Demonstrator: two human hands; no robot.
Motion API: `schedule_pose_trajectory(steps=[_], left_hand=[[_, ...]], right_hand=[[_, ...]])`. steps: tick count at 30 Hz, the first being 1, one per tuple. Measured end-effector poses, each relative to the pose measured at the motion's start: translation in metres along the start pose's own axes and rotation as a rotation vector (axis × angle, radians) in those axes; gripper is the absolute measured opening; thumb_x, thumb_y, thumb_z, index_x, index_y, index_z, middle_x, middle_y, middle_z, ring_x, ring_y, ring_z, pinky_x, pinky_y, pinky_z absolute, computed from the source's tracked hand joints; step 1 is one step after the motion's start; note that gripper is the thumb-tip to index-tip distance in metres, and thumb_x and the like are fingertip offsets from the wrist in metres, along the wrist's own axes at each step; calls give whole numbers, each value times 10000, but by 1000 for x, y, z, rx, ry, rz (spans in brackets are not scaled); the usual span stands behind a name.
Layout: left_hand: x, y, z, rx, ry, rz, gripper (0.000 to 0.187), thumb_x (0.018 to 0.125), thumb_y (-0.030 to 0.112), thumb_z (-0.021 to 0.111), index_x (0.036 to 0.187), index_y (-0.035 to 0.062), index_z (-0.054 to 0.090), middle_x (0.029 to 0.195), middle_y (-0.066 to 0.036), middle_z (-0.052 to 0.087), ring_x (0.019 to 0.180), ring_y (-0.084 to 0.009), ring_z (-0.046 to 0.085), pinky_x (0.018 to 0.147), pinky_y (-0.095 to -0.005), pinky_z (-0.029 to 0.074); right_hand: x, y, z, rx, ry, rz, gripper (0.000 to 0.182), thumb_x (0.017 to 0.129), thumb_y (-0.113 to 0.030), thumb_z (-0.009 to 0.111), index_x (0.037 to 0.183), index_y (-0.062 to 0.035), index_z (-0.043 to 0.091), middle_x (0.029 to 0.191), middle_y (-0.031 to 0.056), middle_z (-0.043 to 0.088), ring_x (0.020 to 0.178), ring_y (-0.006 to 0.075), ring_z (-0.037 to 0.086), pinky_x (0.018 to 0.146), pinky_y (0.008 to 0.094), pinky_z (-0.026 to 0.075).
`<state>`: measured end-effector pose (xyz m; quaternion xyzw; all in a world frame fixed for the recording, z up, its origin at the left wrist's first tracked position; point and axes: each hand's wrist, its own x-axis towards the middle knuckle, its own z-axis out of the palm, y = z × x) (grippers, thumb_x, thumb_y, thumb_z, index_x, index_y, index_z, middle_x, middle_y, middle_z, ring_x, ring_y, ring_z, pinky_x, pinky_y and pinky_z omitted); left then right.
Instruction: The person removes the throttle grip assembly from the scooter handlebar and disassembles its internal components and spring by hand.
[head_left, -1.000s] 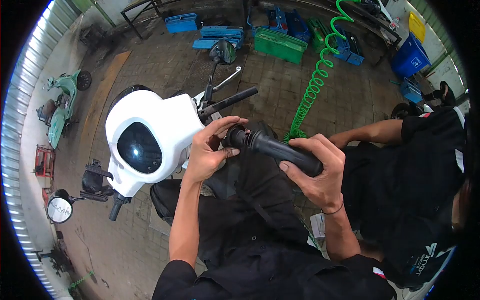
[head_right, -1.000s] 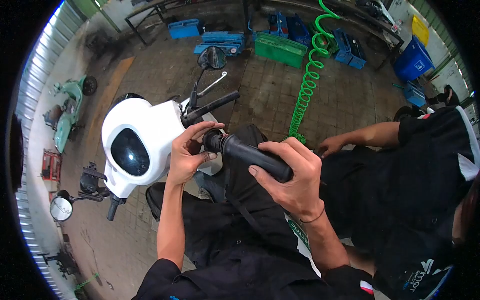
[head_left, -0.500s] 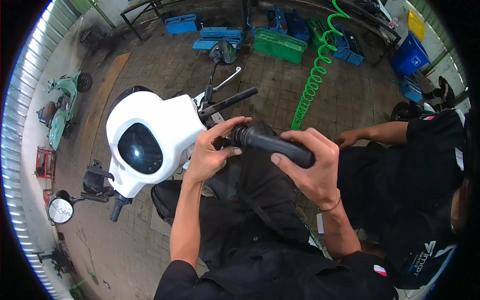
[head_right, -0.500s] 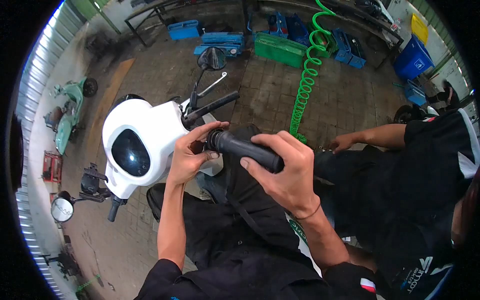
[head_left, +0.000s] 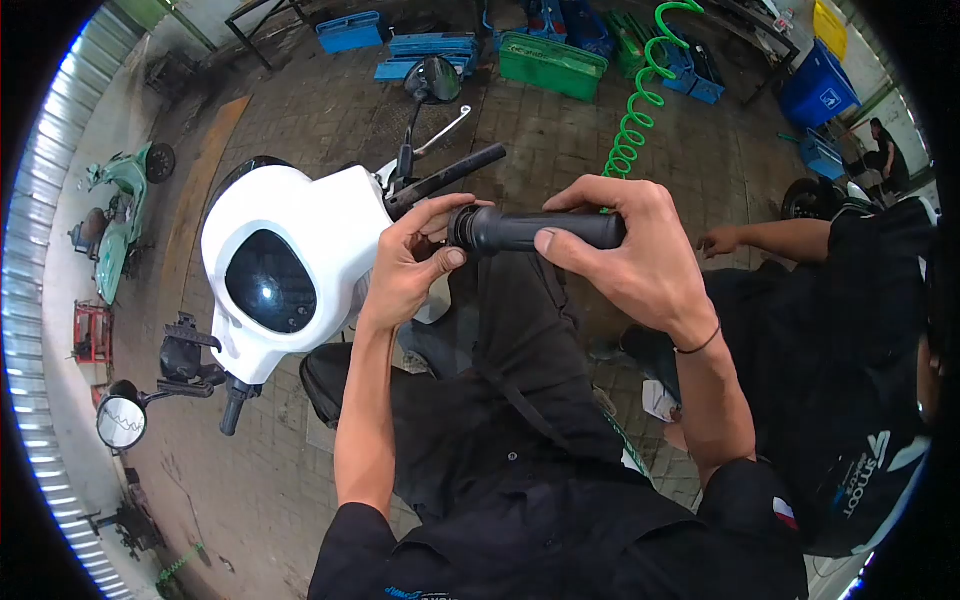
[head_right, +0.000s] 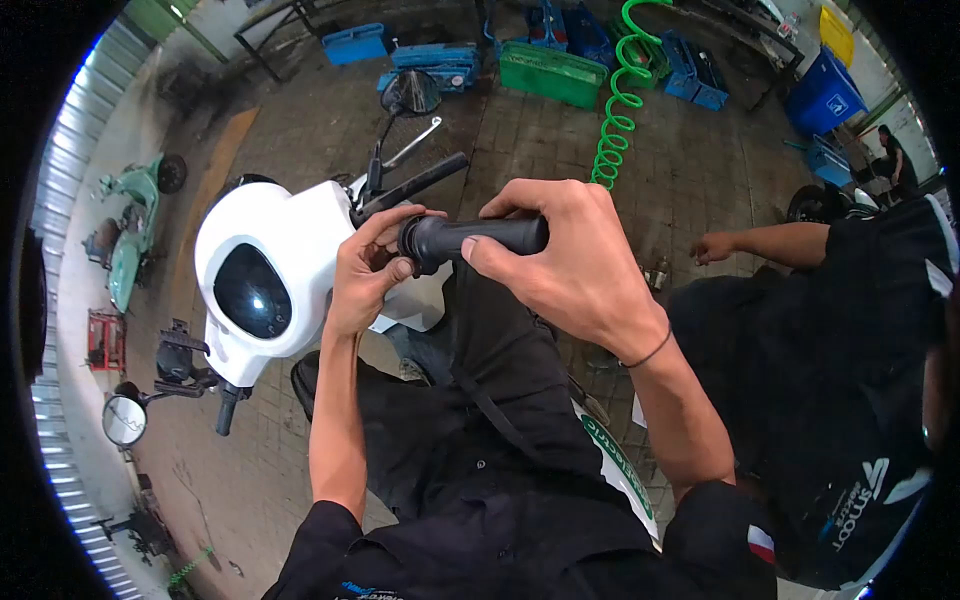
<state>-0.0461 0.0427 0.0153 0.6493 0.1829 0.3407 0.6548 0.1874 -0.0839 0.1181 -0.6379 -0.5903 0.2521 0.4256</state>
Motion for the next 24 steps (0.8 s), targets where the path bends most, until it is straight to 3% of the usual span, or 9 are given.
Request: schedule_pose_trajectory(steps=[2,4,14,20,24], left_hand=[[0,-1,-1,2,15,4,743,859,301,897,1437,-56,597,1334,-148,718,1245,-212,676,1088,-346,520],[-1,-4,-4,-11,26,-15,753,857,318,900,1437,-55,599,1323,-141,717,1236,-206,678,1080,-337,526],[-1,-1,-4,-13,19,-23,747,857,328,899,1439,-44,615,1308,-145,720,1213,-208,689,1068,-335,537],[-1,0,-4,26,40,16,683,858,303,901,1408,-15,653,1244,-100,735,1170,-206,710,1046,-342,552],[-2,1,-3,98,56,1,633,869,235,895,1405,-5,661,1200,-75,734,1096,-161,698,978,-303,549]], right_hand=[[1,-2,-1,7,3,26,402,796,-266,795,964,97,757,682,157,665,634,212,661,638,343,532],[3,-2,-1,30,-38,98,379,812,-261,797,993,70,763,750,66,668,706,125,607,672,288,487],[6,2,-2,6,-56,90,355,806,-240,796,980,68,771,758,52,677,708,115,615,664,289,492],[10,30,-1,88,-108,-15,373,843,-225,832,1086,50,765,816,35,698,695,79,621,636,246,491],[10,37,-2,207,-254,81,438,896,-250,830,1219,32,739,838,23,694,655,60,593,583,237,465]])
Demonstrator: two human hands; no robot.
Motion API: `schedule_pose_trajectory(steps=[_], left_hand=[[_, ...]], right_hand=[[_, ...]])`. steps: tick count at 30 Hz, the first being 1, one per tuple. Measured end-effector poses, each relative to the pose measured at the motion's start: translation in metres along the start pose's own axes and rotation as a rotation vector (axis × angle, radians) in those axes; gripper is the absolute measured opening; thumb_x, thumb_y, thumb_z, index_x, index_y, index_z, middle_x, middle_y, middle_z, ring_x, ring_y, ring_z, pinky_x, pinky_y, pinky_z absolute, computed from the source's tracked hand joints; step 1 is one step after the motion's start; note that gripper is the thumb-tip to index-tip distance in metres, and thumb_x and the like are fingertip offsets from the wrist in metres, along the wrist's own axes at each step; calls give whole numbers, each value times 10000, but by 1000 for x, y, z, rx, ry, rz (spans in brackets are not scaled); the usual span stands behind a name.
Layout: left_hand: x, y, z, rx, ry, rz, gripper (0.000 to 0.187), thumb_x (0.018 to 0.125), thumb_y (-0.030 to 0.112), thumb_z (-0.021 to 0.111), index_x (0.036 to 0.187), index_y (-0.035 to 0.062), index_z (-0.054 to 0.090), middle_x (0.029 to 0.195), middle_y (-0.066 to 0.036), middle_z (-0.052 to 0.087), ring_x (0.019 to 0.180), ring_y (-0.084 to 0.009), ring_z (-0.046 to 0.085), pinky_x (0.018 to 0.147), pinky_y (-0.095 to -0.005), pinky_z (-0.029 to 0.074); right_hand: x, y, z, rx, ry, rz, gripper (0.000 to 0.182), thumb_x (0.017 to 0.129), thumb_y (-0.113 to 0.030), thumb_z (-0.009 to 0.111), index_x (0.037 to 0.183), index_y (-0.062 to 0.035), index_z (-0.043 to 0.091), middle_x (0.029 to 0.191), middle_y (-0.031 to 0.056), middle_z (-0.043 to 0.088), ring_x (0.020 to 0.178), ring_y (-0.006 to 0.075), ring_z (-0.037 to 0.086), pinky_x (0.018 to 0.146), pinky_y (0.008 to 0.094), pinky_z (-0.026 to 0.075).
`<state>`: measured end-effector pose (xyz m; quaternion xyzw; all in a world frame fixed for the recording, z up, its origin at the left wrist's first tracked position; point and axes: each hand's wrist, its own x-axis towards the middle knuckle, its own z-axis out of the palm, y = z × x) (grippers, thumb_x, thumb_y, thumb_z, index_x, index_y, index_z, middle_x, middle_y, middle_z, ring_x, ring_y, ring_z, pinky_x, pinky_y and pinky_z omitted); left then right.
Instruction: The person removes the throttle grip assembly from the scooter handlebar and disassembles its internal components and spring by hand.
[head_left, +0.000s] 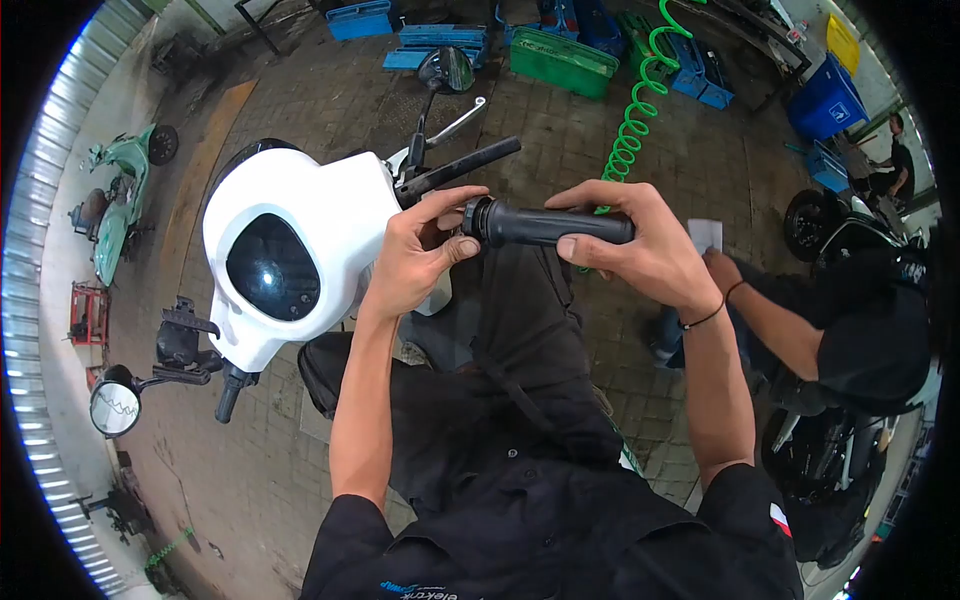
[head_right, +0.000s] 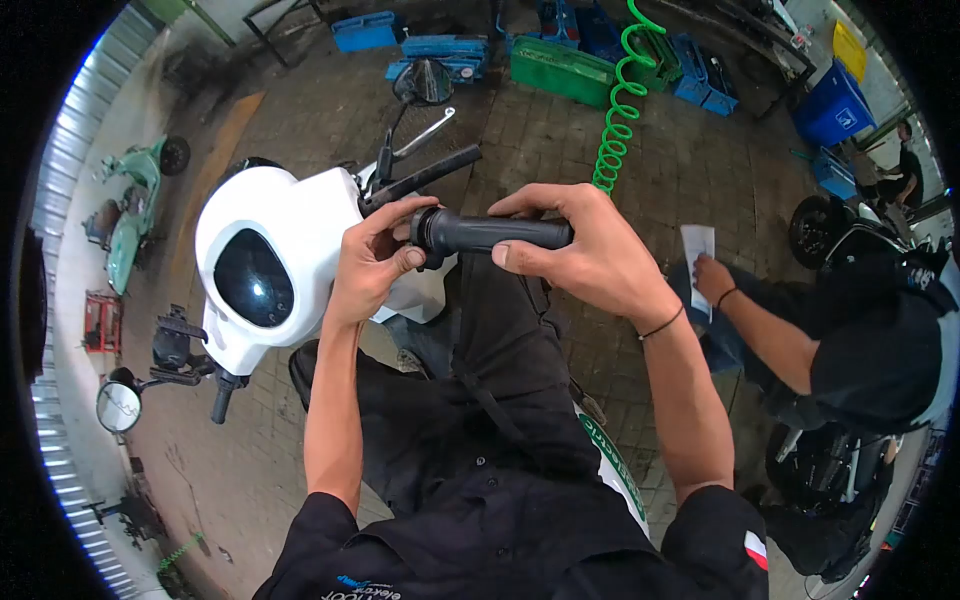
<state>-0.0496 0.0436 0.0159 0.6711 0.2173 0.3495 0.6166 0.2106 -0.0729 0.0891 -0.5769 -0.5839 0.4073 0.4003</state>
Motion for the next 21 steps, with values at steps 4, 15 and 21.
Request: schedule_pose_trajectory(steps=[4,15,21], left_hand=[[1,3,4,53,-18,3,608,886,183,875,1420,-7,656,1156,-46,713,1032,-128,656,914,-274,515],[6,2,-3,203,-37,16,622,905,375,848,1376,-2,698,1109,-21,652,957,-122,588,851,-282,474],[8,4,-1,229,-39,21,558,918,335,835,1328,-19,704,1020,-24,657,928,-135,616,853,-301,488]], right_hand=[[3,0,-9,429,-222,289,494,958,-260,787,1337,43,690,849,15,679,606,54,544,527,246,433],[11,6,8,-141,-121,-137,531,847,-129,769,1347,35,693,1095,248,772,947,304,752,896,383,553],[13,5,14,-300,-86,-289,556,815,-41,791,1360,3,692,1022,244,744,883,411,717,811,437,547]])
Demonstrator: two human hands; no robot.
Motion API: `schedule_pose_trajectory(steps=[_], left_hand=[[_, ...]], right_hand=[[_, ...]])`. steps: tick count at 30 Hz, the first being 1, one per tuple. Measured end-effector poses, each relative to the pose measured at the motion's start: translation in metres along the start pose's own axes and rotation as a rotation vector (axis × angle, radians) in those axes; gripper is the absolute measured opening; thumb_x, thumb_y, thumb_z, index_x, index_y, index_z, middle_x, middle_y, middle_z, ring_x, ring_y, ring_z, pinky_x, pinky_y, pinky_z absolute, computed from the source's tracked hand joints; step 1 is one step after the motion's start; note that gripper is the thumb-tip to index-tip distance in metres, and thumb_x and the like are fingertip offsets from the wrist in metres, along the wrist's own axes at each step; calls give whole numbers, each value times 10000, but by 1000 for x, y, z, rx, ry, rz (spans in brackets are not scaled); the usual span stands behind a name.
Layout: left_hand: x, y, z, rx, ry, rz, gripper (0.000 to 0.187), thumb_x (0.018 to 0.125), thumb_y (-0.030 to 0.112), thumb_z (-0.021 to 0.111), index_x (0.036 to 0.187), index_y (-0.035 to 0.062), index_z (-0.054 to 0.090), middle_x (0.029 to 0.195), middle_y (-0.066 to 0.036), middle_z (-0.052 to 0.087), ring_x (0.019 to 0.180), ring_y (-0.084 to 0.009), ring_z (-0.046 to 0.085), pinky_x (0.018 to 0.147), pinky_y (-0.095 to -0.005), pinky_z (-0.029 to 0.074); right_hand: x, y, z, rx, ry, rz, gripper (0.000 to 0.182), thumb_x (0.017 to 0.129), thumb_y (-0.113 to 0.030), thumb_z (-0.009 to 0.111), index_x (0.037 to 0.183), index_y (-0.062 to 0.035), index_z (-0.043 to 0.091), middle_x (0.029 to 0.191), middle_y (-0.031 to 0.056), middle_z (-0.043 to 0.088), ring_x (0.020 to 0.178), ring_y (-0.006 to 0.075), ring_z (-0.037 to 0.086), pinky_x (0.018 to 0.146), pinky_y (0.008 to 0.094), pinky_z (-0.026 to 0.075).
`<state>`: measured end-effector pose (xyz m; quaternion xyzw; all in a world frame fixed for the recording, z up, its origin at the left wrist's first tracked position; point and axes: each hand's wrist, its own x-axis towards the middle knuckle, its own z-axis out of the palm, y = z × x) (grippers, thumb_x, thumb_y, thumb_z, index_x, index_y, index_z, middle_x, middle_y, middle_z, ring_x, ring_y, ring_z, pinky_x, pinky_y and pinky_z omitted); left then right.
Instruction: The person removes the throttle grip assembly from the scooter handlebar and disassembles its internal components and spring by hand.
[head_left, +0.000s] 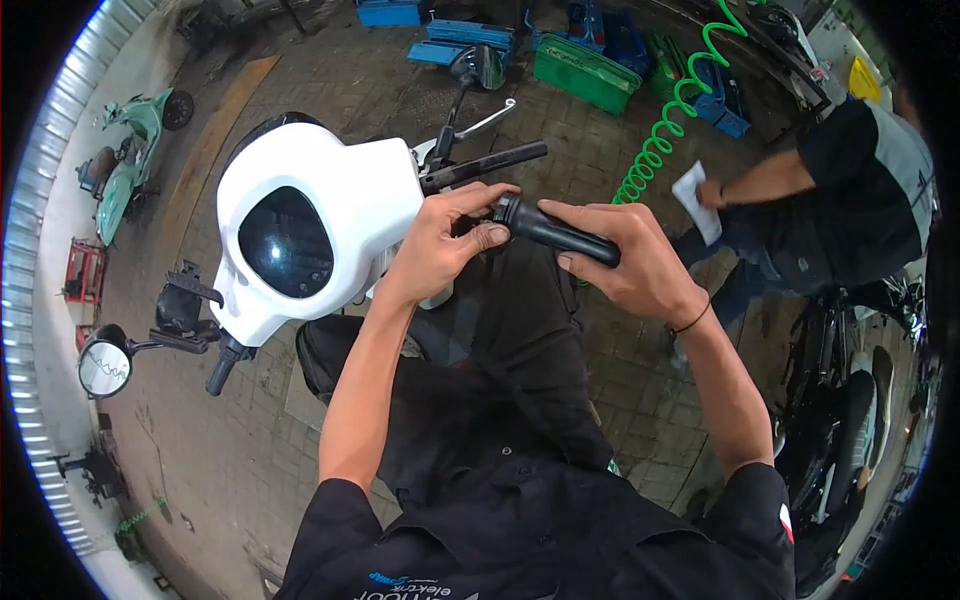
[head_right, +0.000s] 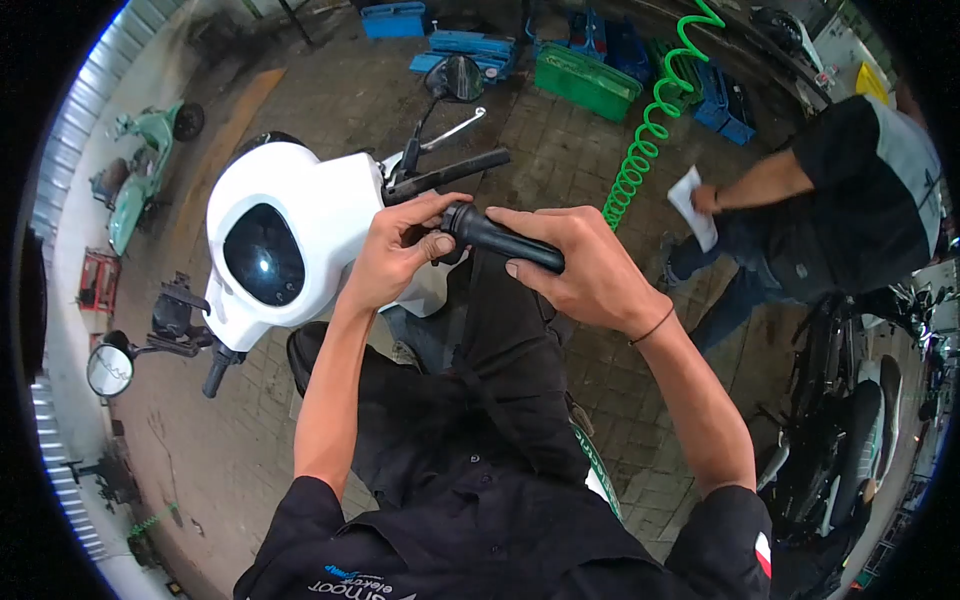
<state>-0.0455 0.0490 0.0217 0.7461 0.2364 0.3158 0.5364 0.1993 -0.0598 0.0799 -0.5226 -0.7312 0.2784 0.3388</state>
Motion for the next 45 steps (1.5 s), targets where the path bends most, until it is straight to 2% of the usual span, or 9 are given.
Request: schedule_pose_trajectory(steps=[15,18,26,28,31,35,37,43,45], left_hand=[[6,0,5,74,23,93,504,971,297,782,1294,-72,666,1066,-59,671,961,-150,617,868,-305,492],[5,0,7,131,38,113,467,1015,282,731,1305,-75,651,1064,-67,663,945,-158,604,856,-311,493],[3,-1,9,234,90,113,386,1100,232,603,1325,-81,621,1054,-101,655,907,-192,599,836,-332,503],[2,8,14,220,98,68,379,1059,152,630,1318,-123,613,1236,-237,698,1103,-402,670,975,-397,514],[-2,1,19,160,129,80,359,1064,118,606,1334,-119,605,1251,-240,687,1091,-412,666,956,-397,512],[-1,3,15,211,117,42,354,1071,122,592,1332,-116,606,1232,-241,683,1061,-405,661,942,-414,508],[0,-3,15,226,130,95,422,1133,276,527,1333,-85,614,1081,-121,644,904,-208,601,813,-325,501],[1,1,9,179,66,1,415,1129,286,543,1344,-57,635,1083,-79,641,862,-164,561,807,-319,489],[4,5,4,97,28,-62,427,1129,296,543,1354,-56,634,1097,-75,647,879,-155,583,827,-312,496]], right_hand=[[-1,16,12,-225,55,-180,637,774,25,814,1395,-39,684,959,200,719,782,401,690,703,468,538],[3,18,11,-37,68,-118,635,773,16,818,1392,-29,683,932,204,717,780,401,688,710,463,539],[10,18,9,-2,37,-83,593,779,-4,817,1359,4,697,972,240,739,804,382,711,753,422,550],[9,17,9,60,28,-26,577,778,-7,817,1344,10,705,983,246,746,812,374,719,763,411,554],[7,24,16,198,50,47,554,773,-11,819,1317,17,720,988,249,755,823,364,731,768,399,558],[7,25,17,118,42,-13,584,777,-6,820,1349,4,703,960,229,748,814,377,724,747,419,556],[9,24,16,-3,41,-76,593,779,-3,819,1359,-3,699,947,223,743,810,383,721,740,428,555],[12,26,9,-62,43,-182,642,777,19,783,1408,5,665,895,180,712,766,341,711,704,411,535],[18,19,-2,-90,-30,-121,579,786,-5,808,1356,-22,710,944,238,739,817,387,728,746,437,559]])
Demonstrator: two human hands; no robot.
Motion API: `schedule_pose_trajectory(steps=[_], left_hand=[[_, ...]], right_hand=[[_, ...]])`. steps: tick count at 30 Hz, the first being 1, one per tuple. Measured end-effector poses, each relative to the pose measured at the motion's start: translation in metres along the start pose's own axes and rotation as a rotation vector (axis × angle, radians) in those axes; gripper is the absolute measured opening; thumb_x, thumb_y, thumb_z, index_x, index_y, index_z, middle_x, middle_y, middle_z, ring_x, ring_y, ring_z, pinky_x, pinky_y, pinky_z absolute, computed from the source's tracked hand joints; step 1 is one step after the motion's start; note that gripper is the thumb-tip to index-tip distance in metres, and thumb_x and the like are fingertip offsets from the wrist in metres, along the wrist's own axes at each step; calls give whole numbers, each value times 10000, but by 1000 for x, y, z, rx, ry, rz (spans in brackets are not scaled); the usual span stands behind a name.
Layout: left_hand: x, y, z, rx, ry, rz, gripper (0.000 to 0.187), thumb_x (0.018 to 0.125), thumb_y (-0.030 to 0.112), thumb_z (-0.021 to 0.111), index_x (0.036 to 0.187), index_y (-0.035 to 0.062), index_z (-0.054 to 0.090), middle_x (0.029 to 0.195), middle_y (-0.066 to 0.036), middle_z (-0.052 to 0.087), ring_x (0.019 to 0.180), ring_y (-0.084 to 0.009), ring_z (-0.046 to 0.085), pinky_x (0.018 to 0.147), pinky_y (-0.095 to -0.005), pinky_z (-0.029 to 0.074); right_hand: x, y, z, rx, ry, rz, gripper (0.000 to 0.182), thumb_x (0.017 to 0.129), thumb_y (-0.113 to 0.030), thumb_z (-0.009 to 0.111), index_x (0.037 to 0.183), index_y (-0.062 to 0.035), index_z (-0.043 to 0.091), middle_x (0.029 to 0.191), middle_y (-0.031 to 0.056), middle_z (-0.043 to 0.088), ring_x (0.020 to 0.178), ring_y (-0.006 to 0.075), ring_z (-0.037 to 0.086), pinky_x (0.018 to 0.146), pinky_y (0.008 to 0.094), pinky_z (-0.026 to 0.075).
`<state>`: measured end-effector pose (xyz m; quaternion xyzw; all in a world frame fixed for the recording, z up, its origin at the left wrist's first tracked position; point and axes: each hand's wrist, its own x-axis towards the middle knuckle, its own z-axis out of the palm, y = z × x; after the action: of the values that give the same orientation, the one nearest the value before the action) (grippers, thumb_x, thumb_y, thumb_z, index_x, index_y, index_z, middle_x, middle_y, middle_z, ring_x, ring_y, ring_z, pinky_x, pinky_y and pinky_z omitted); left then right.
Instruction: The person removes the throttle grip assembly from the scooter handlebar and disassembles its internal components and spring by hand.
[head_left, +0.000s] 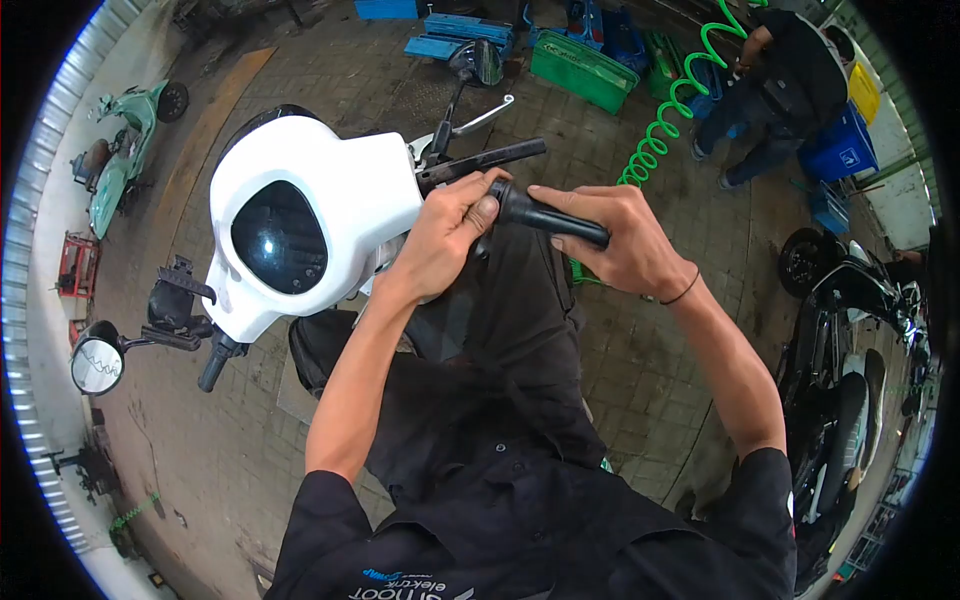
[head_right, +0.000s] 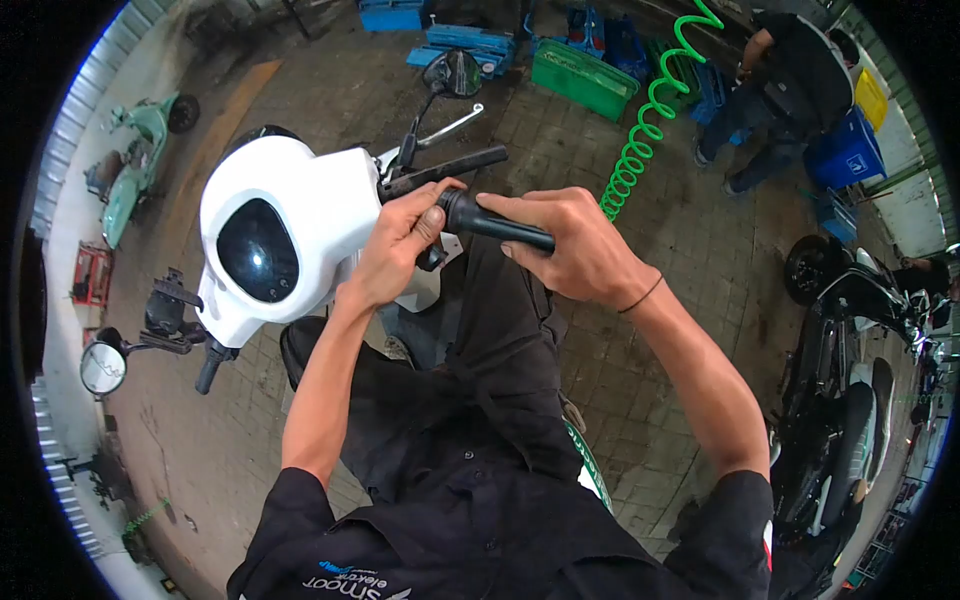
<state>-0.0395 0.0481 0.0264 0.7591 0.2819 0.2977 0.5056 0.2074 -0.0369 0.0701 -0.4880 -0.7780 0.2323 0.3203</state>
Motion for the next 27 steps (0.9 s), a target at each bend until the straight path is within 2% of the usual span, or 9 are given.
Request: schedule_pose_trajectory(steps=[4,6,9,10,11,13,18,25,27], left_hand=[[3,-4,-3,-236,-82,8,479,1135,329,530,1383,-72,614,1141,-88,663,953,-152,656,892,-301,518],[2,-1,-1,-174,-57,59,486,1135,325,530,1390,-83,600,1150,-98,665,970,-163,674,908,-303,523],[0,5,3,-100,-6,96,482,1133,300,531,1402,-98,577,1159,-116,664,982,-183,690,916,-314,533],[-1,5,4,-86,11,91,470,1132,278,534,1407,-102,569,1159,-125,662,977,-192,688,909,-322,537],[-3,3,5,-86,12,88,470,1132,278,534,1407,-102,569,1159,-125,662,977,-192,688,909,-322,537],[-2,-1,6,229,103,231,439,1128,234,534,1412,-99,562,1176,-136,653,969,-204,688,895,-328,547],[-5,3,12,-30,102,131,407,1120,187,531,1420,-87,568,1215,-142,637,958,-219,688,883,-331,551],[-5,5,13,-30,112,193,404,1126,171,515,1425,-97,557,1214,-145,629,970,-230,684,884,-335,565],[-4,-1,13,-34,111,193,402,1124,172,516,1424,-92,560,1203,-142,626,982,-228,680,884,-339,569]], right_hand=[[5,1,-10,143,-60,151,568,785,-26,794,1347,-8,715,981,227,773,850,300,761,774,408,569],[5,17,0,292,24,90,580,784,-85,782,1351,13,710,1003,195,798,878,203,751,796,380,570],[5,14,1,326,13,160,612,780,-133,777,1363,32,697,1007,163,804,906,173,737,837,366,575],[6,9,-2,328,11,159,612,780,-133,777,1363,32,697,1007,163,804,906,173,737,837,366,575],[7,1,-8,409,-67,348,613,774,-145,774,1354,38,701,1020,171,804,906,174,734,849,357,574],[8,-5,-11,481,-142,535,615,768,-157,772,1345,44,704,1033,180,803,906,174,731,860,349,572],[2,4,9,379,51,248,602,753,-116,761,1331,48,716,1049,138,798,868,140,690,813,330,557],[2,-4,3,424,48,265,607,813,-172,783,1375,40,696,1056,100,783,906,121,679,854,296,552],[4,-16,-6,452,-60,497,585,757,-107,756,1317,54,716,1070,201,805,864,176,728,845,333,571]])
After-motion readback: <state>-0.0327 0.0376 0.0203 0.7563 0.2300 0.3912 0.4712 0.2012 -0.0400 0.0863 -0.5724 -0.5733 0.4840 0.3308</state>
